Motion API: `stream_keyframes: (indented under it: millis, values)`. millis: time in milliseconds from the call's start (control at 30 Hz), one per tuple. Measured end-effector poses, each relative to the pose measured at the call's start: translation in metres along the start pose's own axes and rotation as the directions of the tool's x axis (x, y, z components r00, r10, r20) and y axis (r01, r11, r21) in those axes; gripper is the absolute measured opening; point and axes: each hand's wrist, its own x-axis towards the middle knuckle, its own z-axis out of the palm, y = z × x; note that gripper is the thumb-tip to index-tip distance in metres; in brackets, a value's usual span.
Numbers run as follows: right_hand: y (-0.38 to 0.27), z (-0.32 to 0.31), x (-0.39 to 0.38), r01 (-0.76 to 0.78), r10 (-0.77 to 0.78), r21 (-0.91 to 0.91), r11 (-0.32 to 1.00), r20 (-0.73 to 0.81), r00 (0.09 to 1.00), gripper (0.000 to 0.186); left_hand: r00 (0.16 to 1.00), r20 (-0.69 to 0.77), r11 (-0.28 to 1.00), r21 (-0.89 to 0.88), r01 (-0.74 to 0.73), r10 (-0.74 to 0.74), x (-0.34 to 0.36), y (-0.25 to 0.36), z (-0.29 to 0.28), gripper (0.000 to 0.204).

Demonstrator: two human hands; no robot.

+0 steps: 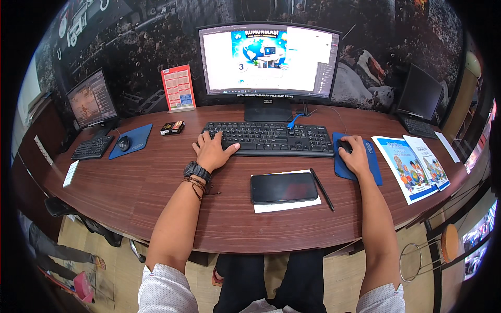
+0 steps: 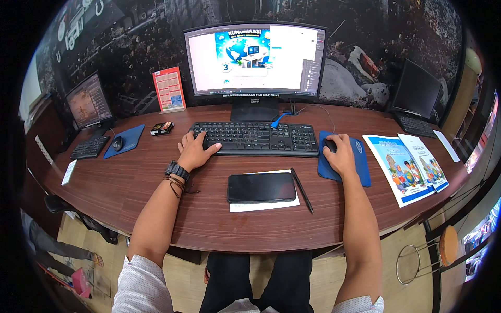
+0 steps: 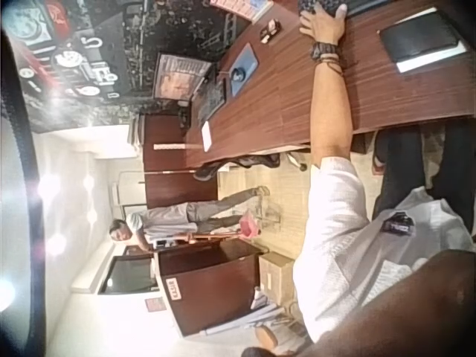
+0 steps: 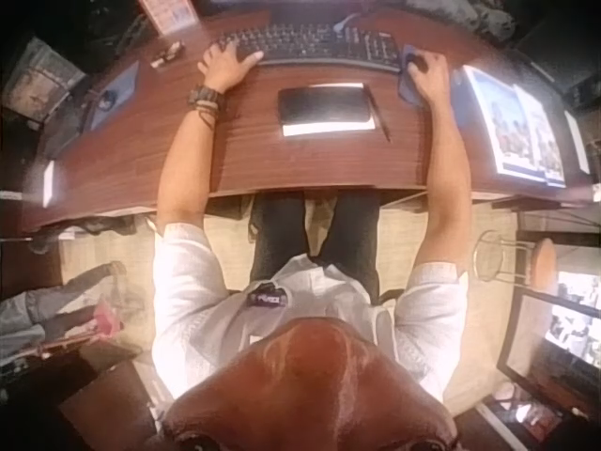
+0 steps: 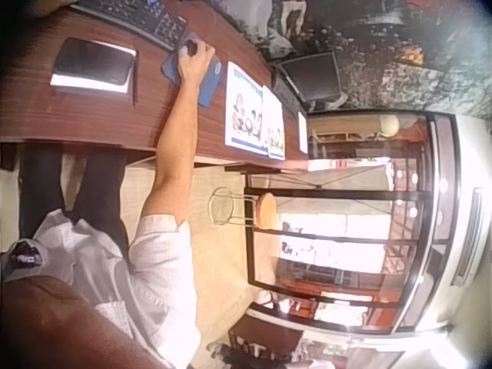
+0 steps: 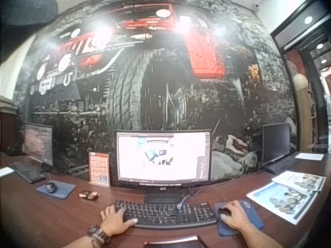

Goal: Design a digital poster or brochure using graphic design software on a computer.

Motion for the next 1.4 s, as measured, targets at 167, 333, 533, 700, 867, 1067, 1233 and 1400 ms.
stream_keyframes:
  millis: [167,333,533,700,867,1067,1233,1400]
  values:
    - [-0.004,-0.001,-0.001,-0.005,0.005,-0.007,1.0,-0.003,1.0,0.036,1.0,-0.006,1.0,-0.003,0.007,-0.007,0.001,-0.001,0.002,0.091]
    - [-0.023,-0.006,-0.005,0.264,-0.271,-0.26,0.929,0.011,0.963,0.029,1.0,-0.01,1.0,-0.002,0.015,-0.015,0.001,-0.003,0.001,0.091]
    - [-0.016,-0.003,-0.003,0.402,-0.406,-0.293,0.868,0.047,0.912,0.023,1.0,0.002,1.0,-0.008,0.013,-0.013,0.001,-0.001,0.002,0.093]
    - [-0.018,0.0,-0.004,0.119,-0.124,-0.151,0.981,-0.027,0.992,0.027,0.997,-0.073,0.998,-0.039,-0.041,0.038,0.0,-0.002,0.0,0.076]
    - [-0.015,-0.002,-0.004,-0.052,0.051,-0.103,0.993,-0.015,0.999,0.036,0.976,-0.157,0.982,-0.09,-0.168,0.153,0.002,-0.001,0.002,0.052]
    - [-0.01,0.0,-0.002,-0.057,0.057,-0.084,0.995,-0.005,0.998,0.035,0.977,-0.137,0.978,-0.106,-0.179,0.164,0.003,0.001,-0.002,0.043]
    - [-0.011,0.0,-0.002,0.003,-0.002,-0.053,0.999,0.017,1.0,0.035,0.979,-0.161,0.987,-0.089,-0.138,0.122,0.003,-0.005,0.004,0.067]
    - [-0.008,0.0,-0.002,0.032,-0.031,-0.036,0.999,0.02,0.999,0.035,0.997,-0.069,0.999,-0.043,-0.028,0.025,0.003,-0.004,0.004,0.083]
